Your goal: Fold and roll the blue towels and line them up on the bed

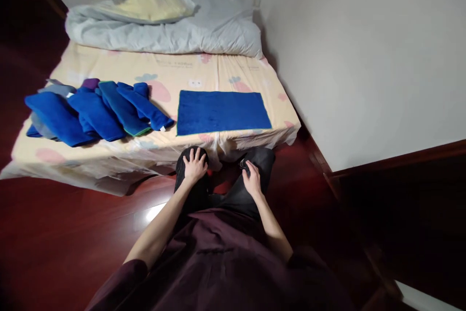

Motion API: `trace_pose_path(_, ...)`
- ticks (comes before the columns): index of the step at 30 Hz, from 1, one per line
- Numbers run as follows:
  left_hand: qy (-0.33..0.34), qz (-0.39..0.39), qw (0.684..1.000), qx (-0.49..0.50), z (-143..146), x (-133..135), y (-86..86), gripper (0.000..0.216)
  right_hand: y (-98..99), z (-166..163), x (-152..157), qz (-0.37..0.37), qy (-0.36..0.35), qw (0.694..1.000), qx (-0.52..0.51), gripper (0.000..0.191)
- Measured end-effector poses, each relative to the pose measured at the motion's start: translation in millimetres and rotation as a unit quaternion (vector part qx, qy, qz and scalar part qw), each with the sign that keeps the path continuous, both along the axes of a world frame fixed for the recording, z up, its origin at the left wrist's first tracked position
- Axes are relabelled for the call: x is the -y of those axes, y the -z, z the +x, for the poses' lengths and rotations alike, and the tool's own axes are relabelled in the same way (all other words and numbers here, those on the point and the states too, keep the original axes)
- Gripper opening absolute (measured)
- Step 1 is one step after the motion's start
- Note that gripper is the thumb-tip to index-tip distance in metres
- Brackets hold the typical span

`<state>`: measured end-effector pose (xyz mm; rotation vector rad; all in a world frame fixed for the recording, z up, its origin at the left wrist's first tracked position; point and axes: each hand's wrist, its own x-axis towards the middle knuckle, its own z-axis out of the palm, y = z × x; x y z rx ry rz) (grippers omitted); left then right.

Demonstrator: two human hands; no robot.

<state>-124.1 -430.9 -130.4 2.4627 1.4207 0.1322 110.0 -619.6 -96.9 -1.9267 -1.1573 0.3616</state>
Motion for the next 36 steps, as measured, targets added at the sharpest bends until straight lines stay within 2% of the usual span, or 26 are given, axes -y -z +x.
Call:
trace_pose_path(2, 0.007, 0.009, 1.000, 0.000, 9, 5, -0.1, 0.058, 1.5, 2, -29, 0.024, -0.018, 0.997, -0.067, 0.046)
trace_pose_path(5, 0.025, 0.017, 0.999, -0.009, 23, 10, 1.8, 0.058, 17.1, 3, -65, 0.060, -0.021, 0.978, -0.197, 0.039)
trace_pose_path(8, 0.040, 0.019, 0.999, -0.010, 35, 10, 5.8, 0.054, 38.6, 4, -89, 0.069, 0.021, 0.944, -0.323, 0.036)
trace_pose_path(10, 0.037, 0.018, 0.999, -0.003, 43, 5, 7.6, 0.049, 50.1, 5, -101, 0.071, 0.042, 0.926, -0.369, 0.036)
trace_pose_path(13, 0.017, -0.010, 1.000, 0.010, 54, -13, 7.3, 0.038, 59.0, 10, -117, 0.081, 0.036, 0.914, -0.397, 0.040)
trace_pose_path(17, 0.019, -0.065, 0.997, 0.024, 65, -44, 8.8, 0.033, 61.2, 22, -139, 0.083, 0.029, 0.899, -0.430, 0.045)
trace_pose_path(20, 0.031, -0.056, 0.997, 0.036, 67, -56, 15.2, 0.030, 63.6, 30, -156, 0.070, 0.032, 0.882, -0.465, 0.048)
trace_pose_path(22, 0.041, -0.023, 0.998, 0.037, 67, -57, 19.6, 0.030, 66.7, 32, -166, 0.061, 0.024, 0.861, -0.504, 0.053)
trace_pose_path(25, 0.058, 0.023, 0.998, 0.027, 65, -57, 22.5, 0.030, 70.9, 29, -180, 0.064, -0.003, 0.810, -0.582, 0.062)
trace_pose_path(28, 0.058, 0.037, 0.998, 0.017, 59, -65, 20.9, 0.026, 71.8, 23, -199, 0.076, -0.016, 0.768, -0.635, 0.063)
trace_pose_path(32, 0.035, 0.035, 0.999, -0.012, 47, -84, 21.0, 0.025, 71.6, 11, -230, 0.070, -0.011, 0.757, -0.650, 0.066)
trace_pose_path(36, 0.013, 0.036, 0.998, -0.049, 35, -97, 23.2, 0.025, 73.3, 0, -252, 0.103, 0.046, 0.754, -0.647, 0.065)
